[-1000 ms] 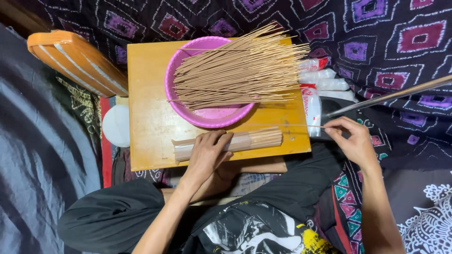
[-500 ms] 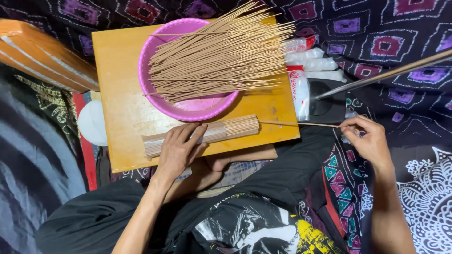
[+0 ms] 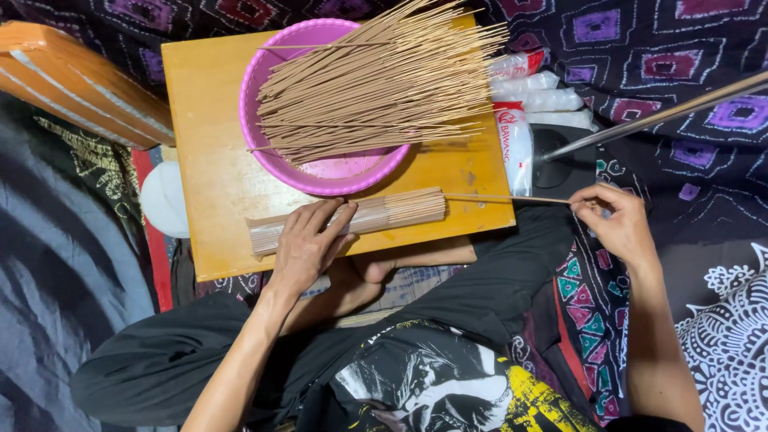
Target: The person sorts and packs thin brown incense sticks into a bundle by hand, pulling sticks from a pink bowl and placing them into a clear plastic sleeve.
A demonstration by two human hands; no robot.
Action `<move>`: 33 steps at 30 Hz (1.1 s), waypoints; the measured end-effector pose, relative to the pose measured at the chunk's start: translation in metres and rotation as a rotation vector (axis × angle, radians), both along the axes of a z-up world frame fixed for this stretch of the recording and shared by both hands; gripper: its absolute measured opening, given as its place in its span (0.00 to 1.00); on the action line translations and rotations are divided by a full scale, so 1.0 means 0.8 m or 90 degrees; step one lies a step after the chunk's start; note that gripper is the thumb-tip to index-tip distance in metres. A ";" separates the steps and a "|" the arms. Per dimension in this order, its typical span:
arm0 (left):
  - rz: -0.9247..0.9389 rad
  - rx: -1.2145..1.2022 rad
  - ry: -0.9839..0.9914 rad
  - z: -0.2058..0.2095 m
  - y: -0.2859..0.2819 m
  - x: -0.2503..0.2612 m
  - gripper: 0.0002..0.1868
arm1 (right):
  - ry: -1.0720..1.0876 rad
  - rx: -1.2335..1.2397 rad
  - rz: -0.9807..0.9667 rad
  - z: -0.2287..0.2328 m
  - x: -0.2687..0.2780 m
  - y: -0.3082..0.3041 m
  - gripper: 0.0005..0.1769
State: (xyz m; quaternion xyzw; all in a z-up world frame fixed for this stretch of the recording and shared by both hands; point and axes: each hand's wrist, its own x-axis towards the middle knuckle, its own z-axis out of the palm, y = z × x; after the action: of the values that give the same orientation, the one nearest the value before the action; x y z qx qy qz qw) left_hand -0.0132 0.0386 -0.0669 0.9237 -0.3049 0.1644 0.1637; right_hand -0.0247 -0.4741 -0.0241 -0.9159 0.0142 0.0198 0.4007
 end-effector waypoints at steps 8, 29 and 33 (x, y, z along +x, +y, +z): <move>0.004 0.005 -0.006 0.012 -0.003 0.000 0.23 | -0.006 0.029 0.059 -0.011 0.021 0.028 0.05; -0.032 -0.081 0.013 -0.005 0.003 0.003 0.22 | -0.047 0.031 0.088 -0.008 0.037 0.082 0.06; -0.030 -0.084 0.011 -0.008 0.003 0.002 0.22 | -0.049 0.039 0.100 -0.020 0.040 0.087 0.07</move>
State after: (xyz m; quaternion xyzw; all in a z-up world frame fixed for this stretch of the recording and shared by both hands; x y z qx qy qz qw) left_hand -0.0118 0.0408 -0.0733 0.9048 -0.3138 0.1723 0.2308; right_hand 0.0074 -0.4047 -0.0399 -0.9017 -0.0738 0.0163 0.4256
